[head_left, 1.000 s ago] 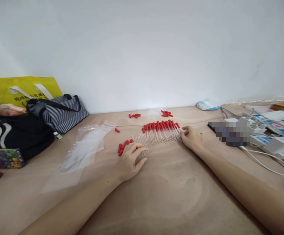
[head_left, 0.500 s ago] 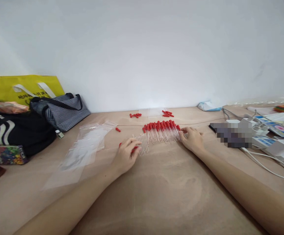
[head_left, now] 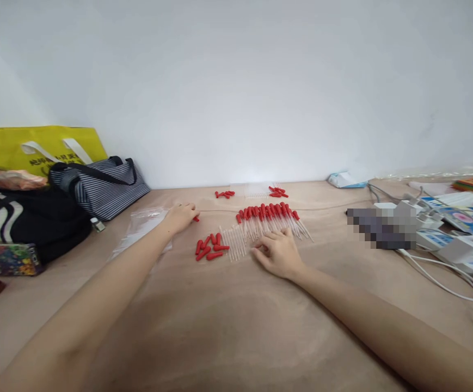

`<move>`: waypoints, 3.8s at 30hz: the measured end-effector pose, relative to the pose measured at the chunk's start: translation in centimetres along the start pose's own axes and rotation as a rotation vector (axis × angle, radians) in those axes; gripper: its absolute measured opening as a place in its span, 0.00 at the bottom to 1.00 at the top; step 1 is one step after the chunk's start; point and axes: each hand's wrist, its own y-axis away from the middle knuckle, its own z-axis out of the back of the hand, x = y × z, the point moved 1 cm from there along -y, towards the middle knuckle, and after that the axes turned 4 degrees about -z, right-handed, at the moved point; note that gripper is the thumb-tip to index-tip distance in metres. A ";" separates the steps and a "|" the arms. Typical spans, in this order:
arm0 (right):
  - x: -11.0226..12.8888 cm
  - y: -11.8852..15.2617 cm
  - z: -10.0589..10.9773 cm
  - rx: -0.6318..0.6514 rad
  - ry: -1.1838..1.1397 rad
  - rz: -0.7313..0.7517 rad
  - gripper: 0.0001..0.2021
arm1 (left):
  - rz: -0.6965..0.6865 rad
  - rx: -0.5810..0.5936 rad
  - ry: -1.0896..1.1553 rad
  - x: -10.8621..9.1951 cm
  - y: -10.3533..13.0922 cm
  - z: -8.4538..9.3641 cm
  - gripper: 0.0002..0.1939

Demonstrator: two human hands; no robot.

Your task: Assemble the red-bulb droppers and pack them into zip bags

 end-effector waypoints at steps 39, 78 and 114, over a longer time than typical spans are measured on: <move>2.1 -0.5 -1.5 0.027 0.173 -0.280 0.10 | -0.068 -0.203 0.643 -15.2 7.8 1.5 0.05; 3.3 -4.6 -3.5 0.058 0.216 -0.333 0.10 | -0.122 -0.087 0.719 -15.4 7.7 1.8 0.04; -2.9 2.1 2.7 0.257 -0.127 0.104 0.09 | -0.156 -0.353 0.618 -14.6 7.8 1.4 0.08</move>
